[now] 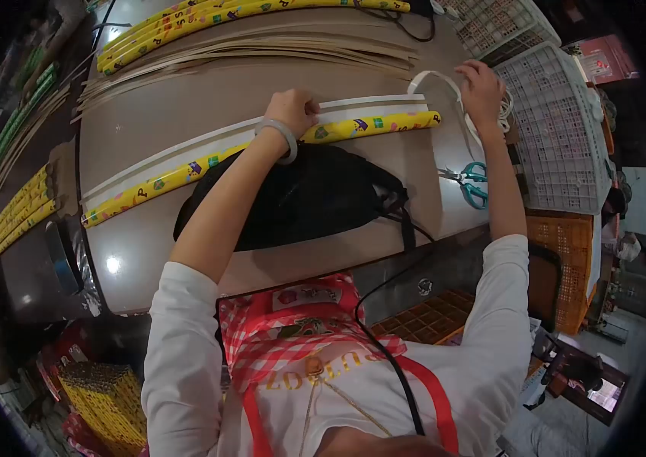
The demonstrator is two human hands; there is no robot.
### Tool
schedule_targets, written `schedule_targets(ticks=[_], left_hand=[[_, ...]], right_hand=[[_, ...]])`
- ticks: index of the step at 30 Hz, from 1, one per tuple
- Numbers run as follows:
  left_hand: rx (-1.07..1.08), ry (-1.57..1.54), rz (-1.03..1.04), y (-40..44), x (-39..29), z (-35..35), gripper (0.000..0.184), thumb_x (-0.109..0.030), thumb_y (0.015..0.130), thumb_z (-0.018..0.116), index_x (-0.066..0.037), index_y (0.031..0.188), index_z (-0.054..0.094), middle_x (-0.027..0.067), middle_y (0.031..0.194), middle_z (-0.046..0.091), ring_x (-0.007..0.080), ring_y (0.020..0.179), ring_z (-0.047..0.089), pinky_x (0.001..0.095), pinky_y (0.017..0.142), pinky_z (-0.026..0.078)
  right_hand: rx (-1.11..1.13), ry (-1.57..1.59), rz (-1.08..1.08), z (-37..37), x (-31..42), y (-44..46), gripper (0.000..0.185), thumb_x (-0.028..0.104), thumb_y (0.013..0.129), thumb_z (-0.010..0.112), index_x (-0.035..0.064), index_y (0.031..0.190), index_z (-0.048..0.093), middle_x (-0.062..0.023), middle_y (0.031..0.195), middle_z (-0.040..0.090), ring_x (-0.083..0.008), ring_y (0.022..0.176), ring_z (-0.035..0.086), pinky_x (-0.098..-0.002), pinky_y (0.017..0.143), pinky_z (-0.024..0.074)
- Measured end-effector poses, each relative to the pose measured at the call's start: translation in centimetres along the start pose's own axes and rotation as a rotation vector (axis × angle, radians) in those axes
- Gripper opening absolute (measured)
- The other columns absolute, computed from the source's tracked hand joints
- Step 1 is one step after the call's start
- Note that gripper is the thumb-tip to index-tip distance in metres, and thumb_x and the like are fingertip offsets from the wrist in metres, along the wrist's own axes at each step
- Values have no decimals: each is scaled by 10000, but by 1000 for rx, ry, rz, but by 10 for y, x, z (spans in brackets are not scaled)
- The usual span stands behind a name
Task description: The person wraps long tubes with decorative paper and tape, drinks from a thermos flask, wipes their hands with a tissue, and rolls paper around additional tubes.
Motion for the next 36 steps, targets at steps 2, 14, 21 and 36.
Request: schedule_targets(ticks=[2, 14, 21, 36], left_hand=[[-7, 3, 6, -1, -2, -2, 137, -64, 635, 690, -33, 761, 646, 115, 733, 641, 244, 713, 629, 316, 674, 501], [-3, 7, 3, 2, 3, 2, 134, -76, 631, 682, -46, 756, 646, 113, 730, 636, 266, 717, 618, 328, 684, 494], [3, 16, -23, 1, 1, 0, 148, -66, 624, 678, -42, 766, 643, 116, 750, 636, 266, 734, 617, 327, 697, 490], [32, -11, -37, 0, 1, 1, 128, -65, 656, 669, -45, 780, 650, 116, 763, 641, 257, 746, 621, 320, 707, 491]], right_hand=[[-174, 51, -87, -19, 35, 9, 162, 110, 758, 562, 113, 911, 618, -47, 832, 611, -235, 819, 568, -336, 786, 396], [600, 554, -136, 49, 91, 5, 181, 214, 727, 643, 85, 843, 592, -53, 807, 586, -229, 764, 553, -353, 693, 430], [561, 457, -248, 43, 92, 7, 157, 220, 737, 630, 88, 800, 576, -47, 781, 560, -215, 769, 549, -338, 704, 422], [744, 476, 13, 67, 70, -1, 156, 263, 776, 562, 123, 830, 600, 4, 717, 609, -159, 724, 570, -326, 778, 290]])
Point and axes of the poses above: each hand's wrist, its own y-axis towards the middle knuckle, its own z-axis out of the palm, x = y × z, the point moved 6 cm from there along y, towards the middle knuckle
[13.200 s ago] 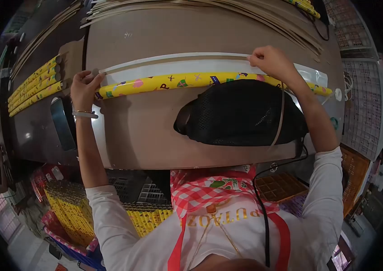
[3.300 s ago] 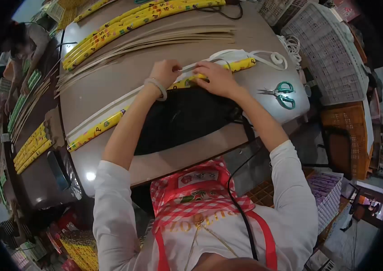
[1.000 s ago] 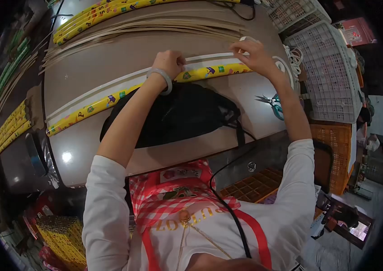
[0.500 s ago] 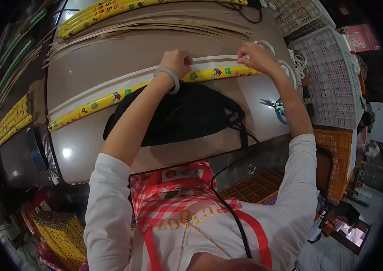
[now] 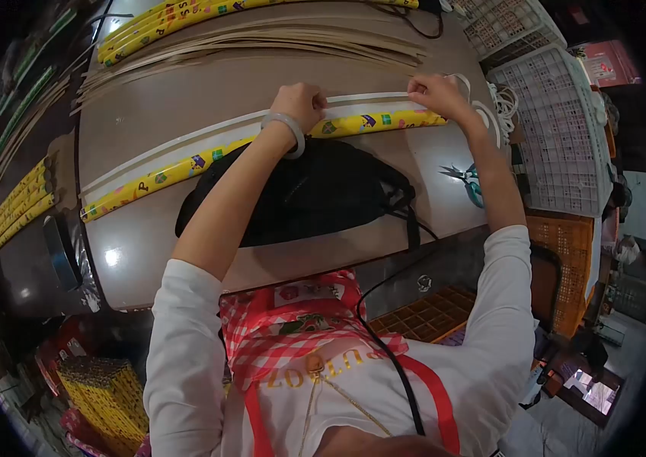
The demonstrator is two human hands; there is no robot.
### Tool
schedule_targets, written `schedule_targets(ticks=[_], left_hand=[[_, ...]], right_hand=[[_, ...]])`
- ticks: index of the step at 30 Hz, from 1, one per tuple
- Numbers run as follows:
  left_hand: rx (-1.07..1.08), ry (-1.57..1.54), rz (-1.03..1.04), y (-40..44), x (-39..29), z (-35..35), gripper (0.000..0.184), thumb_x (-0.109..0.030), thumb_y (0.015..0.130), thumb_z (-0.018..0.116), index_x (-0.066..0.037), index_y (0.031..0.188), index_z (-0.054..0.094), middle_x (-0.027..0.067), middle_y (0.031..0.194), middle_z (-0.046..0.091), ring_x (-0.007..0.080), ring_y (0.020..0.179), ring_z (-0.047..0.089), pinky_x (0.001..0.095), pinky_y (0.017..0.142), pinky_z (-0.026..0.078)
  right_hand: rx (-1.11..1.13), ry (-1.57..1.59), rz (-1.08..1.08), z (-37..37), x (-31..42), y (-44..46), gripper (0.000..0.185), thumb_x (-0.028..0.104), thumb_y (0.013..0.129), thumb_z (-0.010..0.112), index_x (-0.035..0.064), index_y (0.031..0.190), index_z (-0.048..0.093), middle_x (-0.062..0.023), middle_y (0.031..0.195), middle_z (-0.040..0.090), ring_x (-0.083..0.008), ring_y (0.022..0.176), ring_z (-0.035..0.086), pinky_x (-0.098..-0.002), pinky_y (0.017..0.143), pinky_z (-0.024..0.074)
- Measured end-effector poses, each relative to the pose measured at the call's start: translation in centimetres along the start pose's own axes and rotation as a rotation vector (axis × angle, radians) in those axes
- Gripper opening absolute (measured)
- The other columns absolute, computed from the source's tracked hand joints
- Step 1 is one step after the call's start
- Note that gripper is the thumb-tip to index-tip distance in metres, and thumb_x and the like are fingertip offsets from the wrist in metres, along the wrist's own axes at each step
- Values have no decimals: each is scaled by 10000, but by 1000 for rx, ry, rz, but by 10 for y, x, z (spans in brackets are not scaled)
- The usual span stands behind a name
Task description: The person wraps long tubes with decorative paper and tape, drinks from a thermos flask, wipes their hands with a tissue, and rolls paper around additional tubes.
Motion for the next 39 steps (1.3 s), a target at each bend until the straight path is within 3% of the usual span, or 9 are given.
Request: schedule_targets(ticks=[8, 14, 16, 21, 24, 28, 30, 34, 39], left_hand=[[-12, 36, -3, 1, 0, 0, 127, -66, 651, 670, -48, 775, 652, 110, 748, 641, 253, 724, 624, 315, 700, 494], [-20, 52, 14, 0, -2, -1, 129, -60, 654, 667, -48, 781, 653, 112, 738, 639, 253, 725, 623, 316, 698, 495], [-8, 48, 1, 0, -1, -1, 134, -58, 651, 668, -47, 783, 653, 115, 739, 639, 254, 726, 623, 316, 696, 495], [8, 12, 7, 0, 0, 1, 127, -69, 671, 648, -44, 795, 652, 126, 750, 637, 263, 729, 621, 326, 696, 493], [45, 169, 70, 3, -2, 5, 137, -98, 694, 646, -47, 821, 642, 97, 763, 643, 222, 711, 627, 306, 676, 499], [135, 170, 133, 10, -10, 5, 130, -104, 740, 582, -42, 840, 637, 131, 771, 633, 281, 730, 614, 340, 684, 493], [226, 347, 25, 12, -12, 10, 160, -91, 785, 514, -41, 867, 642, 185, 893, 616, 314, 859, 591, 364, 776, 471], [268, 494, 42, 6, -23, 13, 172, -93, 805, 486, -44, 873, 636, 197, 937, 603, 327, 882, 582, 373, 785, 466], [245, 622, 266, 9, -40, 13, 160, -139, 818, 499, -86, 911, 618, 147, 922, 587, 334, 854, 563, 402, 725, 463]], right_hand=[[-21, -64, 29, -2, 7, -1, 172, 259, 772, 581, 96, 828, 596, -7, 702, 612, -153, 704, 584, -314, 752, 335], [-13, -4, 56, 6, -6, 4, 160, 253, 777, 577, 99, 814, 592, -14, 723, 616, -153, 722, 584, -311, 764, 321], [5, 7, 66, 7, -7, 3, 149, 272, 780, 548, 140, 822, 604, -4, 741, 620, -182, 745, 570, -376, 819, 246], [1, -48, 111, 9, -8, 5, 140, 260, 766, 552, 142, 814, 612, -14, 755, 627, -189, 763, 577, -375, 807, 265], [-68, 53, 139, 13, -12, 4, 121, 246, 757, 550, 152, 783, 622, -15, 742, 628, -198, 766, 577, -376, 788, 279], [-188, -49, 278, 5, -1, -9, 99, 223, 750, 550, 180, 746, 639, -5, 715, 626, -204, 765, 572, -376, 750, 290], [-217, -55, 274, 6, -3, -12, 94, 216, 747, 552, 189, 750, 642, 3, 715, 626, -202, 766, 572, -376, 744, 289], [-242, 13, 255, 8, -8, -16, 133, 244, 728, 555, 164, 790, 642, 13, 755, 634, -169, 768, 591, -382, 752, 281], [-180, 93, 278, 18, -22, -9, 136, 240, 731, 548, 175, 801, 644, 18, 772, 639, -158, 783, 593, -379, 760, 268]])
Point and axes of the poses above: each hand's wrist, its own y-axis towards the middle knuckle, its own z-axis out of the palm, x = y × z, the point moved 6 cm from there along y, towards the middle knuckle
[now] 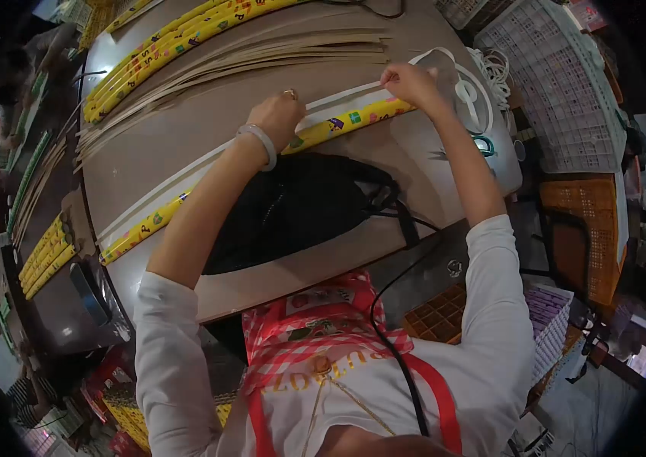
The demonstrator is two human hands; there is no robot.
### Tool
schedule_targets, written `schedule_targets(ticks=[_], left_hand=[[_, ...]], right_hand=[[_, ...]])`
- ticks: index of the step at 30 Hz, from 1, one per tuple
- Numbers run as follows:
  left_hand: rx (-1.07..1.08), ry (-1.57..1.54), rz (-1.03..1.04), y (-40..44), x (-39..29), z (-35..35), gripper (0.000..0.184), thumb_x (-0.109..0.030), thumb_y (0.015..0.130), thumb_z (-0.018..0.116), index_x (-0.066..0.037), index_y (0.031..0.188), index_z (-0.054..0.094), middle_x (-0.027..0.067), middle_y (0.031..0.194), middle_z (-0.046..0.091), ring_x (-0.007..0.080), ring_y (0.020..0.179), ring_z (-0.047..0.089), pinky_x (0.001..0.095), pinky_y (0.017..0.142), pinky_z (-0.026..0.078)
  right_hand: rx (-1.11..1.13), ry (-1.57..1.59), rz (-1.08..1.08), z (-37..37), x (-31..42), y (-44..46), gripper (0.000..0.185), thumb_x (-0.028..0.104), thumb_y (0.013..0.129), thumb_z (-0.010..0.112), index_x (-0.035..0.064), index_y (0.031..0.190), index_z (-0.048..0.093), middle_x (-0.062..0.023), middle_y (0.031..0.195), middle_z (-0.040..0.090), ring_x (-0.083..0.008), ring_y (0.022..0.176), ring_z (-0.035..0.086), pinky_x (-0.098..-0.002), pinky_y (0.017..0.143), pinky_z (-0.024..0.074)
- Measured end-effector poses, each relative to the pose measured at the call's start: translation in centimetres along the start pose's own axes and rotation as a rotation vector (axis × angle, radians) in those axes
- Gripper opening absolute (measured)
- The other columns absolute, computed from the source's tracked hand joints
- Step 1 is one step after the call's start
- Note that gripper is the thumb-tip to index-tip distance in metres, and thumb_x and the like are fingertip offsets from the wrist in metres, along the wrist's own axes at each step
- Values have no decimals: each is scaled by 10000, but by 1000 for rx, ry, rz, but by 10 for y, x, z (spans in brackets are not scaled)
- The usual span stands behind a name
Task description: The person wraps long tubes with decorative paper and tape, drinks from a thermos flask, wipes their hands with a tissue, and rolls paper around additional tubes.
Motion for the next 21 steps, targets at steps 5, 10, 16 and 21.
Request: schedule_targets(ticks=[5, 10, 16, 21], left_hand=[[-52, -153, 193, 30, -15, 8, 359, -1, 757, 483, -119, 1082, 577, 145, 975, 577, 314, 902, 568, 379, 772, 467], [16, -78, 349, 38, -31, 11, 362, -11, 767, 474, -135, 1091, 580, 144, 987, 560, 305, 947, 542, 368, 811, 446], [122, -189, 286, 51, -22, 19, 305, -64, 782, 487, -149, 1042, 623, 140, 989, 549, 301, 936, 534, 368, 794, 438], [54, -118, 348, 62, -41, 14, 185, -85, 789, 486, -51, 934, 596, 141, 977, 569, 317, 914, 552, 404, 765, 454]], right_hand=[[-16, 13, 13, 0, 1, -2, 129, 235, 731, 544, 186, 805, 638, 30, 766, 636, -155, 786, 591, -389, 763, 257], [-9, 14, 27, 1, 1, -2, 113, 225, 728, 543, 187, 792, 628, 37, 742, 624, -141, 780, 588, -406, 762, 224], [-29, 271, -29, 9, -17, 3, 115, 183, 749, 559, 102, 816, 607, -30, 748, 619, -164, 741, 587, -349, 721, 379], [-186, 417, 109, -3, -36, 0, 199, 201, 772, 600, 23, 854, 567, -75, 768, 613, -165, 728, 583, -261, 655, 455]])
Point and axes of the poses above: each hand's wrist, its own y-axis towards the middle knuckle, its own z-axis out of the palm, x = y × z, the point moved 6 cm from there along y, towards the middle knuckle
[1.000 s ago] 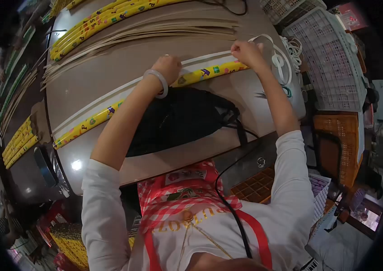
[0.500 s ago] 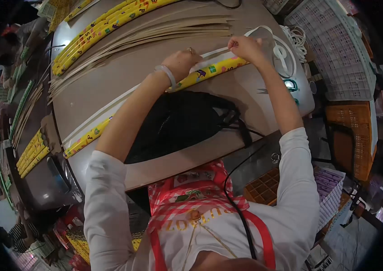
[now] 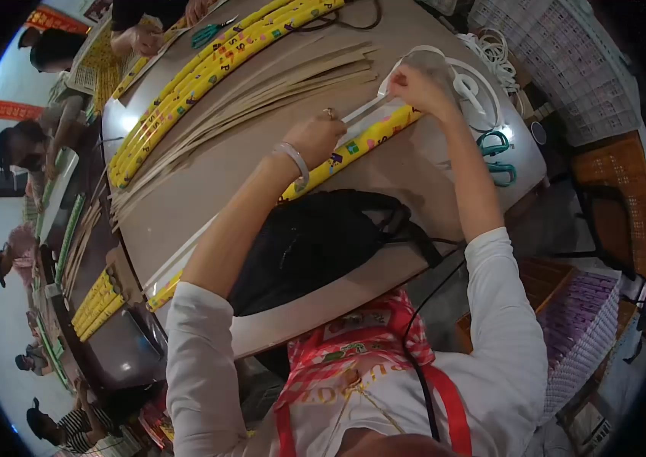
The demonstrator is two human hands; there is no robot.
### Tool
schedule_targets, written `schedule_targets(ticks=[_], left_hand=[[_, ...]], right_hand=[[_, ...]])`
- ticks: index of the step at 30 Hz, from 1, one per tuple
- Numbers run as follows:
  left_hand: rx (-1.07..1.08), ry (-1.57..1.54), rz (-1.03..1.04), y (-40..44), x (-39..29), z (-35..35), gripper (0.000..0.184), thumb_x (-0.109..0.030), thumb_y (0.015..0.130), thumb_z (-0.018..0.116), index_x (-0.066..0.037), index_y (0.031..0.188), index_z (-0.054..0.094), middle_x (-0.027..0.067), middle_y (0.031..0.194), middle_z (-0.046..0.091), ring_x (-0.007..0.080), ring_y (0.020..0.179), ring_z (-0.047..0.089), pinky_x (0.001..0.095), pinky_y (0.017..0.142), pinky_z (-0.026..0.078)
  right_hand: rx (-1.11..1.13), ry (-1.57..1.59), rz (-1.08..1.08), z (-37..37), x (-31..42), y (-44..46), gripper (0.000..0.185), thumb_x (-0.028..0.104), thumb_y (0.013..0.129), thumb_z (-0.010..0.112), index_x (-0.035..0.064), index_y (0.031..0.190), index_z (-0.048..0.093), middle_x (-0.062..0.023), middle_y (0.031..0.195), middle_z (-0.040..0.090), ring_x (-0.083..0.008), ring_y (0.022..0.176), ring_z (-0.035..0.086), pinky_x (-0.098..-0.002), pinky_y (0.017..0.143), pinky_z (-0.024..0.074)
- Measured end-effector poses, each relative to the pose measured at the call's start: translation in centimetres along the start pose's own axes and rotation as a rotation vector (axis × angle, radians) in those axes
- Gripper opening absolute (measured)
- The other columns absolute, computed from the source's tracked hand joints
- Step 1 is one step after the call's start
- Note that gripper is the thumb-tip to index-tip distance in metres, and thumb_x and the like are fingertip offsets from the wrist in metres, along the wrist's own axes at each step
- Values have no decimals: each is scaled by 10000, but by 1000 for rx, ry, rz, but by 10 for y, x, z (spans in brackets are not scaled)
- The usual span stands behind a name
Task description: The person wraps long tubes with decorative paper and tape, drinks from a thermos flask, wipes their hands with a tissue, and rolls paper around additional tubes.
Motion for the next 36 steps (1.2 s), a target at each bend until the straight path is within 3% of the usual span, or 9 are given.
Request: schedule_targets(ticks=[3, 9, 15, 17, 21, 28, 30, 33, 36], left_hand=[[56, -81, -126, 16, -4, 5, 232, -77, 791, 485, -55, 1017, 531, 170, 958, 557, 343, 885, 550, 413, 756, 450], [-28, -46, 73, 30, -8, 11, 288, -62, 785, 475, -73, 1067, 532, 154, 973, 529, 337, 836, 555, 397, 730, 460], [84, 86, 56, 28, -13, 9, 386, -80, 808, 431, -125, 1187, 480, 127, 1020, 493, 300, 894, 537, 379, 727, 460], [102, 97, 42, 28, -10, 12, 389, -82, 807, 435, -120, 1192, 476, 130, 1020, 494, 297, 893, 537, 372, 734, 459], [84, 122, 84, 27, -15, 8, 382, -83, 808, 448, -101, 1189, 476, 137, 1016, 494, 291, 884, 541, 360, 746, 458], [97, 123, 48, 32, -14, 7, 350, -84, 809, 455, -99, 1157, 495, 137, 1005, 507, 298, 884, 543, 370, 740, 461], [115, 97, 69, 33, -11, 8, 330, -90, 817, 447, -95, 1143, 501, 141, 982, 519, 307, 873, 548, 383, 723, 464], [96, 142, 104, 35, -9, 11, 315, -99, 825, 436, -96, 1131, 509, 147, 969, 527, 311, 862, 553, 393, 706, 465], [89, 100, 106, 36, -5, 12, 321, -104, 820, 435, -112, 1133, 509, 154, 988, 525, 317, 848, 559, 398, 708, 463]], right_hand=[[-44, 98, 60, -5, -1, -5, 269, 253, 767, 639, 13, 850, 554, -78, 806, 612, -160, 738, 582, -275, 660, 458], [-204, 345, 0, 6, -11, -2, 336, 325, 692, 677, 60, 857, 553, -60, 776, 606, -212, 735, 591, -319, 648, 459], [-242, 327, 7, 2, -24, 4, 215, 243, 716, 629, 100, 861, 559, -32, 781, 613, -200, 745, 599, -327, 654, 463], [-443, 131, 62, -26, -20, -7, 172, 141, 737, 620, 57, 869, 548, -66, 766, 592, -173, 707, 585, -285, 631, 454], [-642, 218, 75, -43, -43, -6, 104, 122, 796, 555, 64, 881, 563, -76, 728, 597, -239, 671, 590, -329, 612, 465], [-834, -287, -46, -54, -11, -27, 197, 108, 731, 616, 71, 919, 568, -118, 1050, 499, -281, 899, 533, -417, 720, 453], [-700, -299, -12, -49, 2, -29, 251, 157, 701, 658, 97, 925, 563, -124, 1101, 448, -294, 934, 510, -422, 740, 446], [-238, -156, 36, -16, 7, -23, 285, 183, 672, 701, 113, 896, 540, -81, 1013, 448, -254, 857, 547, -372, 720, 466], [-191, -58, 106, -20, -9, -17, 216, 162, 694, 682, 104, 859, 554, -72, 964, 473, -243, 822, 560, -367, 717, 467]])
Point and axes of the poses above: each hand's wrist, its own y-axis towards the middle knuckle, its own z-axis out of the palm, x = y × z, the point moved 6 cm from there along y, towards the middle knuckle
